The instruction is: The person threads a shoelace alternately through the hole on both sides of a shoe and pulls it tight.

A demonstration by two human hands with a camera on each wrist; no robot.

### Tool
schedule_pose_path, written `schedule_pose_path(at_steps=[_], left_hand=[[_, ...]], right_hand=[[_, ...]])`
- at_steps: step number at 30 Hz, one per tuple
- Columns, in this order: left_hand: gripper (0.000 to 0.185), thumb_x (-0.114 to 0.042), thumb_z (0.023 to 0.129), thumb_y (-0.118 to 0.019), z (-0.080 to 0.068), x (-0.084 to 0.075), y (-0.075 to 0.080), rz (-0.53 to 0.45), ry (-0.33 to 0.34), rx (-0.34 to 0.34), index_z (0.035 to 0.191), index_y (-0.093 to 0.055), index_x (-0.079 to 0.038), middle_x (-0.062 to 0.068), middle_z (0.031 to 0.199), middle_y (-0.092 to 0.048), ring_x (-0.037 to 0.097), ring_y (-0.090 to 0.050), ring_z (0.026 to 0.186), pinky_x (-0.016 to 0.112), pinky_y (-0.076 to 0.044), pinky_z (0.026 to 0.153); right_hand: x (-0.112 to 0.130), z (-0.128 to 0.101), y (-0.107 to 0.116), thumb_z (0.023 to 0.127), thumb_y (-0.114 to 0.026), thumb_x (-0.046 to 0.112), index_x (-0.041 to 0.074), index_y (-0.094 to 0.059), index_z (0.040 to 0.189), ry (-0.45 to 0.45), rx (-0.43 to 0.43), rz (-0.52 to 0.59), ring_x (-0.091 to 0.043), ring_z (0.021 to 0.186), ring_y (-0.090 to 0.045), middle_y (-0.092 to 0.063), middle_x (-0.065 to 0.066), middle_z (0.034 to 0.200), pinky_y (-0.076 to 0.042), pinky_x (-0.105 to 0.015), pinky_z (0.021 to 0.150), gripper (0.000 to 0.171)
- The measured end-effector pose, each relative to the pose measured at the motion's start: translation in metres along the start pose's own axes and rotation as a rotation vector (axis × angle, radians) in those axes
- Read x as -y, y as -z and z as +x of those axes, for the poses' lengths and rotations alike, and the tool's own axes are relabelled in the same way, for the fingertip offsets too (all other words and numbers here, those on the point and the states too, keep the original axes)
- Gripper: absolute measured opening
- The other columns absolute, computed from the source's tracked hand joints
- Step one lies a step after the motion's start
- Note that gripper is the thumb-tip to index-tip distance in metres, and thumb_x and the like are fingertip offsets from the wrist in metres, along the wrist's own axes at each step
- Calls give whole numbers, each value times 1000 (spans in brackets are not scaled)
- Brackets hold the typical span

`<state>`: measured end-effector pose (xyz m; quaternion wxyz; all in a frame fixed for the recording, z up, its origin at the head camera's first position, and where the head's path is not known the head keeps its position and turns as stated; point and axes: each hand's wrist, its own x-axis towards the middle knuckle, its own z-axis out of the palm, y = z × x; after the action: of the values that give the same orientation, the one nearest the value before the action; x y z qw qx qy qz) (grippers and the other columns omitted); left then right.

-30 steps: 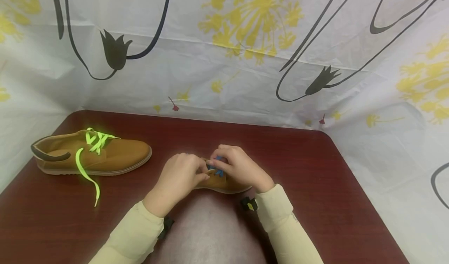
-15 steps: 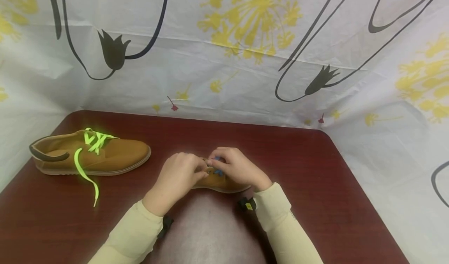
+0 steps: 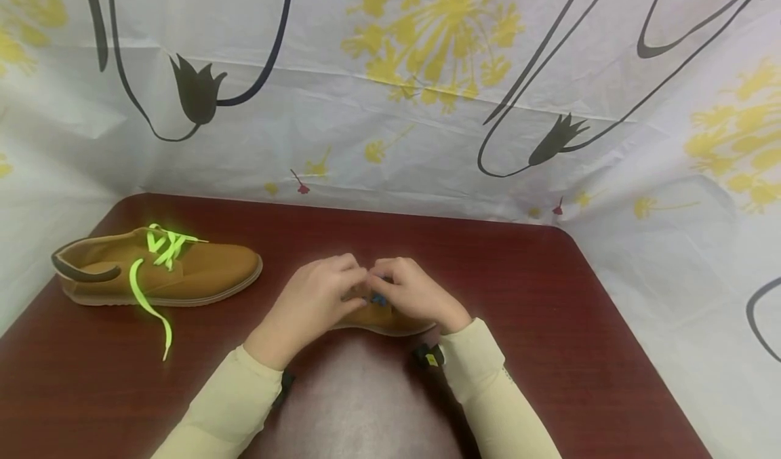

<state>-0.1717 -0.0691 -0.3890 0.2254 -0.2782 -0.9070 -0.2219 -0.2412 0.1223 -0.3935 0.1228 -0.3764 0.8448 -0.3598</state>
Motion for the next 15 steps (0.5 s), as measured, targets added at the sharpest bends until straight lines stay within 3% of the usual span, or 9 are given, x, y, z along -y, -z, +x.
schedule_pose_path(at_steps=[2, 4, 10, 15], left_hand=[[16, -15, 74, -91, -1, 3, -2, 3, -82, -35, 84, -79, -17, -5, 79, -61, 8, -61, 72, 20, -52, 65], [10, -14, 77, -88, -1, 4, -3, 7, -121, -52, 83, -81, -17, -5, 79, -61, 8, -61, 74, 19, -52, 67], [9, -15, 79, -86, -2, 4, -3, 24, -129, -40, 82, -78, -16, -6, 81, -61, 9, -60, 74, 21, -53, 69], [13, -17, 80, -86, 0, 6, 1, -18, -141, -44, 82, -74, -15, -7, 83, -62, 8, -61, 75, 22, -53, 71]], right_hand=[[1, 0, 0, 106, -51, 24, 14, -64, 72, -13, -11, 10, -7, 62, -45, -51, 5, 68, -40, -20, 60, 38], [2, 0, -1, 107, -49, 26, 13, -62, 71, -26, -21, 25, -7, 61, -44, -49, 4, 67, -40, -21, 59, 40], [4, 0, -1, 108, -48, 32, 14, -61, 73, -43, -45, 33, -9, 63, -48, -51, 5, 68, -41, -22, 61, 42], [3, 1, -1, 107, -49, 32, 17, -64, 77, -12, -89, 43, -11, 69, -54, -58, 5, 72, -45, -23, 65, 37]])
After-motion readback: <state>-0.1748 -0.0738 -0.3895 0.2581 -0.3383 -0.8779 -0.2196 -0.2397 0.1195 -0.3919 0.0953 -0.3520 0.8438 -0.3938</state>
